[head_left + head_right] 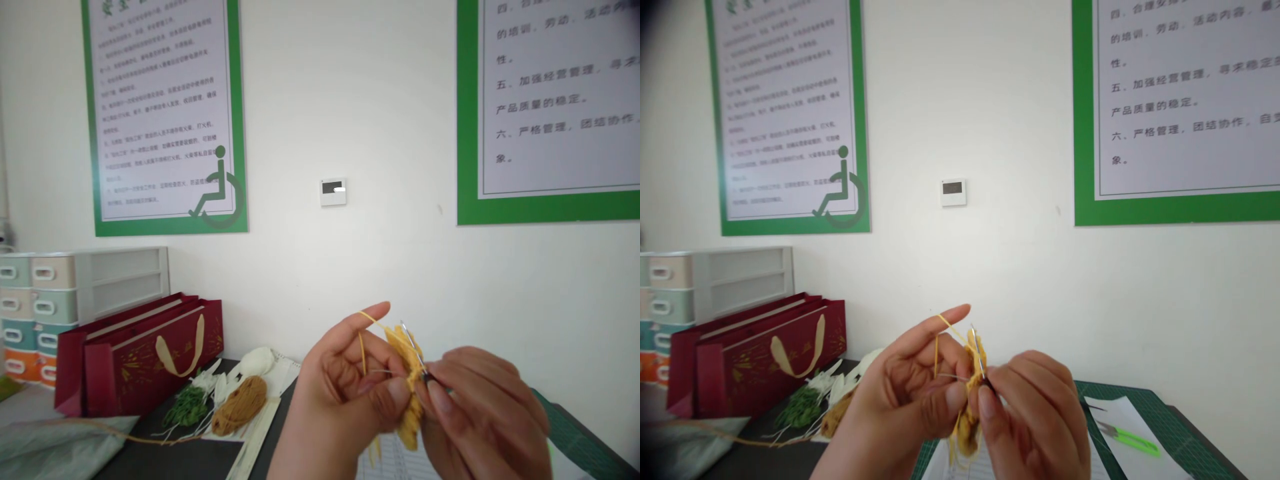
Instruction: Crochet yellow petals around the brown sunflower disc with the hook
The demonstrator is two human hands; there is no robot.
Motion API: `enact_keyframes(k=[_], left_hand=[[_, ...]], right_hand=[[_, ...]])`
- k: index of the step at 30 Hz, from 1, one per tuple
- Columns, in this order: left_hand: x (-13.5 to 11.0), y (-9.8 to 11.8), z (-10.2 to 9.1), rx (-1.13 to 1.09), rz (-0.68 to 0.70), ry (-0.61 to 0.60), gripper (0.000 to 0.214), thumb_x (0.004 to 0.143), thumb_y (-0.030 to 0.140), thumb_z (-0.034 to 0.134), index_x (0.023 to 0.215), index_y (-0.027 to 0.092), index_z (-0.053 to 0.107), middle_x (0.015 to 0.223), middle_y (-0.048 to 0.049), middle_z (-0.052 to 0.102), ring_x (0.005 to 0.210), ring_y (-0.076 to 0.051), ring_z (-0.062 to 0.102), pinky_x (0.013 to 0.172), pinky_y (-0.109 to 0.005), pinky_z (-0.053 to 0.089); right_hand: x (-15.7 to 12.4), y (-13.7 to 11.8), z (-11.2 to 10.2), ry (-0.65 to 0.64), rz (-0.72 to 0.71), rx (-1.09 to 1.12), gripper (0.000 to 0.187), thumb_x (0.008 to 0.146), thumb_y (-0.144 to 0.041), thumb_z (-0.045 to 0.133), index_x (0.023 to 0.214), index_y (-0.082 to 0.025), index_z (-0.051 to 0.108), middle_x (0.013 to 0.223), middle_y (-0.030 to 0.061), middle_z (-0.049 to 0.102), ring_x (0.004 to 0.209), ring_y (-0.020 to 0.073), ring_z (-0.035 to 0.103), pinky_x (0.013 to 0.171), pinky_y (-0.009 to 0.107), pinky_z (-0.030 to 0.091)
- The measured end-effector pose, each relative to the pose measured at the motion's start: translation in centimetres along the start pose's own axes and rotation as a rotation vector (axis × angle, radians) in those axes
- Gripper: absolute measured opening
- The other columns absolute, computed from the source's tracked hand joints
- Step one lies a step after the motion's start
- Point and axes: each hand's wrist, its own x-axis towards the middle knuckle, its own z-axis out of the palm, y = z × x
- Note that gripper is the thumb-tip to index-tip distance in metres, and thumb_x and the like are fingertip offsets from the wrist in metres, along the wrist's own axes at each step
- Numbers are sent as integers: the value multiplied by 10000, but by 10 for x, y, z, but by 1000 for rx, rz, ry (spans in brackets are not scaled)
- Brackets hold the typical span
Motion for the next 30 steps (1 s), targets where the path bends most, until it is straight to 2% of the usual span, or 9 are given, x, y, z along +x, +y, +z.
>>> enact_keyframes(k=[1, 2, 3, 6, 8, 10, 19, 23, 30], left_hand=[[0, 1, -1, -19, -64, -32, 638, 672, 184, 955, 1274, 215, 747, 795, -12, 681, 537, -40, 482, 487, -165, 352], [0, 3, -2, -30, -108, -51, 648, 665, 184, 958, 1276, 203, 744, 806, -15, 676, 531, -37, 479, 471, -163, 334], [0, 4, -2, -30, -126, -54, 643, 670, 176, 952, 1277, 199, 742, 817, -16, 668, 533, -37, 480, 466, -162, 329], [0, 7, -4, 13, -85, -21, 617, 714, 160, 920, 1298, 218, 728, 822, -6, 648, 565, -51, 488, 493, -171, 375], [-1, 6, -4, 51, -51, 4, 590, 735, 162, 906, 1295, 220, 727, 809, -2, 645, 581, -61, 490, 508, -178, 401], [-2, 6, -3, 77, -28, 24, 565, 744, 169, 903, 1280, 211, 731, 799, -5, 654, 595, -66, 488, 516, -177, 405], [-2, 4, -3, 133, 48, 74, 535, 750, 195, 898, 1257, 193, 725, 810, -14, 659, 637, -91, 520, 548, -195, 425], [-2, 1, -4, 125, 51, 68, 497, 797, 179, 852, 1273, 216, 715, 831, -17, 657, 652, -104, 544, 577, -220, 435], [-1, 0, -2, 118, 84, 75, 495, 785, 167, 856, 1257, 172, 710, 799, -8, 648, 603, -76, 493, 520, -192, 376]], right_hand=[[1, -1, 2, 57, -164, -17, 295, 778, -30, 755, 962, -261, 744, 910, -14, 719, 797, 172, 629, 750, 369, 527], [2, -2, 6, 54, -95, 7, 197, 840, -90, 725, 949, -255, 731, 910, -2, 724, 842, 195, 641, 789, 403, 528], [4, -4, 9, 75, 72, 94, 103, 901, -165, 686, 937, -258, 708, 925, 21, 737, 908, 224, 634, 827, 437, 516], [8, -6, 17, 2, 416, 494, 29, 985, -295, 633, 982, -267, 641, 819, 16, 734, 918, 231, 634, 821, 427, 521], [9, -5, 18, 2, 530, 654, 78, 1004, -343, 615, 983, -269, 611, 775, 2, 705, 857, 210, 630, 754, 380, 530], [9, -2, 16, 10, 570, 700, 103, 1008, -366, 608, 978, -268, 601, 771, -1, 696, 831, 201, 625, 730, 362, 529], [10, 7, 6, -113, 500, 662, 79, 1041, -348, 548, 1026, -273, 570, 791, -1, 707, 824, 201, 618, 779, 394, 481], [13, 9, 1, -158, 416, 589, 52, 1045, -314, 538, 1050, -274, 569, 804, 8, 719, 811, 217, 631, 819, 447, 462], [22, 8, -5, -240, 237, 461, 59, 1028, -225, 552, 1065, -246, 593, 854, 11, 751, 813, 218, 665, 831, 480, 462]])
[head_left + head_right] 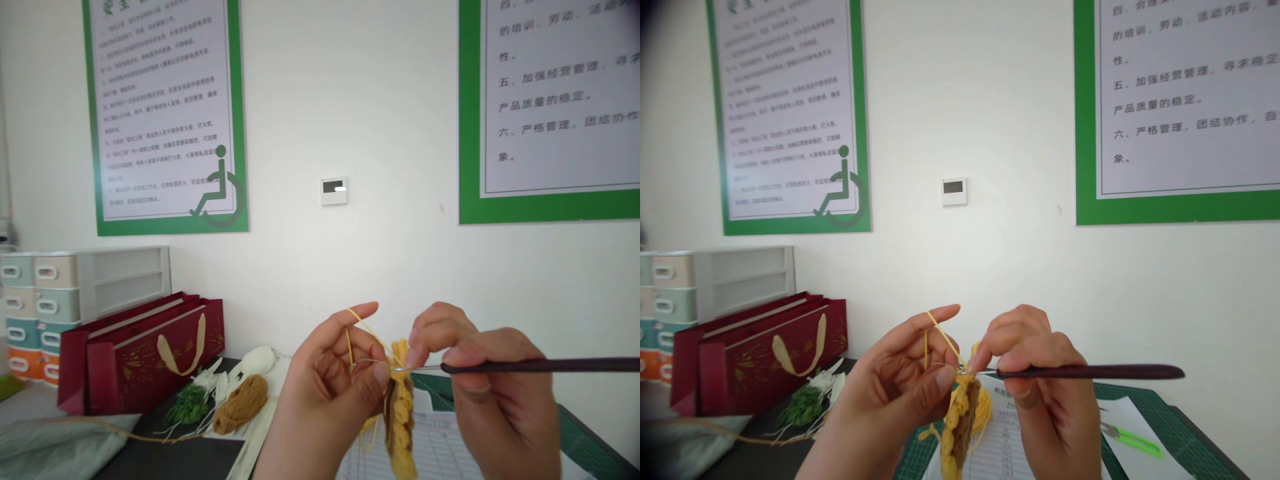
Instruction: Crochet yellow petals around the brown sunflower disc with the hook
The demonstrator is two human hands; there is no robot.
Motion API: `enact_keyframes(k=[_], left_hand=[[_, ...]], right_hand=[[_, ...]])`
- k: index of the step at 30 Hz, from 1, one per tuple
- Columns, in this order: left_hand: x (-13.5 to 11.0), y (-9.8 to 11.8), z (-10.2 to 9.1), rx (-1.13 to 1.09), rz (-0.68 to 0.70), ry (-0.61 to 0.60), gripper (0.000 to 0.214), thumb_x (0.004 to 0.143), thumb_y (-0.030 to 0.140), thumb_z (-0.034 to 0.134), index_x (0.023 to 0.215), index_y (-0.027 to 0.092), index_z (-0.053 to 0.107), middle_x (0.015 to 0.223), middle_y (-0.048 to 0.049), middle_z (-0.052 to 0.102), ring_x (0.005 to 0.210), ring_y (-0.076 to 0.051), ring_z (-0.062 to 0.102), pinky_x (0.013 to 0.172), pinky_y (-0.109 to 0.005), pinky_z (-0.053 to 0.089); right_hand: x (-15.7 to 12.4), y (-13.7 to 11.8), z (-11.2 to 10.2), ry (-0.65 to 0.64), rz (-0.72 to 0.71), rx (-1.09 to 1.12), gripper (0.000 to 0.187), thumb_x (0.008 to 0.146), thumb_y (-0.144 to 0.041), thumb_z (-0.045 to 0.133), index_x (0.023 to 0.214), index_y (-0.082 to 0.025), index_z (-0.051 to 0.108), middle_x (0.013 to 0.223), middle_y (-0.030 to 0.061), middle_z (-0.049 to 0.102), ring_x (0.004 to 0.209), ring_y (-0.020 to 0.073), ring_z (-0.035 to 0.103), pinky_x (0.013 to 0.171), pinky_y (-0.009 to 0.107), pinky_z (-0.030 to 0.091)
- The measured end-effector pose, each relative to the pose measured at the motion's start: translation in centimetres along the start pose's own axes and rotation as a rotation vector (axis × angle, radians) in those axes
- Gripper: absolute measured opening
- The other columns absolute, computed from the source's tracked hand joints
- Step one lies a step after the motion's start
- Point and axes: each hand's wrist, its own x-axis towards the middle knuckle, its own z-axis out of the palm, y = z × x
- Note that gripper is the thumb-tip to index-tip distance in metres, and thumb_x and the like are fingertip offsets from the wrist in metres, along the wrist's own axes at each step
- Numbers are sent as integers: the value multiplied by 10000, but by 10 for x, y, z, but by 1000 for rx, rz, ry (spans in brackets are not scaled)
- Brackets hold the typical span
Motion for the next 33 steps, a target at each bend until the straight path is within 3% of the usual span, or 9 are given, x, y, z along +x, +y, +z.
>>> enact_keyframes(k=[5, 9, 11, 18, 20, 24, 27, 30, 33], left_hand=[[1, -1, 1, 24, 30, 14, 492, 785, 167, 856, 1251, 161, 699, 776, 6, 636, 610, -82, 508, 531, -197, 390], [1, -3, 0, 102, 25, 45, 492, 803, 192, 839, 1275, 195, 698, 818, -13, 649, 696, -135, 574, 616, -248, 467], [0, -3, 0, 128, 30, 60, 493, 805, 188, 834, 1279, 201, 699, 819, -15, 653, 717, -148, 590, 639, -261, 482], [-2, 3, 7, 60, 83, 176, 571, 730, 136, 891, 1266, 144, 692, 748, 0, 698, 539, -56, 494, 490, -171, 354], [-1, 5, 6, -12, 44, 186, 608, 693, 128, 917, 1259, 139, 695, 728, 19, 682, 485, -30, 452, 446, -157, 308], [3, 6, 0, -170, -69, 113, 609, 661, 140, 943, 1230, 136, 727, 719, 38, 643, 465, -5, 405, 444, -147, 294], [5, 2, 0, -177, -83, 92, 593, 681, 144, 933, 1235, 121, 722, 704, 30, 650, 477, -10, 417, 453, -144, 298], [5, -4, 4, -35, 81, 187, 580, 724, 118, 895, 1267, 146, 693, 727, 10, 693, 559, -65, 543, 534, -167, 428], [3, -8, 7, 116, 223, 232, 526, 772, 93, 841, 1267, 195, 697, 768, 1, 718, 635, -85, 580, 620, -180, 478]], right_hand=[[8, -10, -9, -113, -138, -262, 64, 1012, -222, 552, 1041, -249, 602, 856, 13, 765, 837, 229, 696, 866, 519, 463], [15, -24, -17, -283, -330, -577, 124, 881, -117, 646, 892, -237, 617, 876, -4, 810, 802, 208, 729, 855, 476, 474], [15, -27, -17, -299, -400, -680, 175, 827, -73, 681, 849, -237, 625, 866, -26, 823, 775, 187, 735, 853, 443, 482], [-6, -7, -1, -20, -331, -526, 277, 797, -46, 679, 999, -235, 689, 941, 21, 780, 840, 214, 675, 838, 481, 495], [-12, 4, 7, 72, -265, -338, 307, 795, -43, 693, 1038, -231, 686, 925, 30, 718, 814, 206, 638, 767, 456, 502], [-18, 18, 21, 178, -13, 47, 180, 906, -118, 631, 990, -277, 632, 732, -18, 604, 670, 176, 560, 634, 397, 493], [-20, 18, 23, 172, -184, -206, 187, 887, -89, 642, 948, -265, 654, 758, -15, 649, 673, 165, 591, 656, 394, 516], [-20, 12, 21, 96, -419, -650, 257, 778, -15, 716, 898, -239, 684, 824, -2, 718, 726, 164, 656, 671, 356, 534], [-20, 3, 21, 117, -353, -657, 249, 799, -42, 684, 978, -215, 672, 814, 22, 717, 737, 171, 658, 655, 336, 543]])
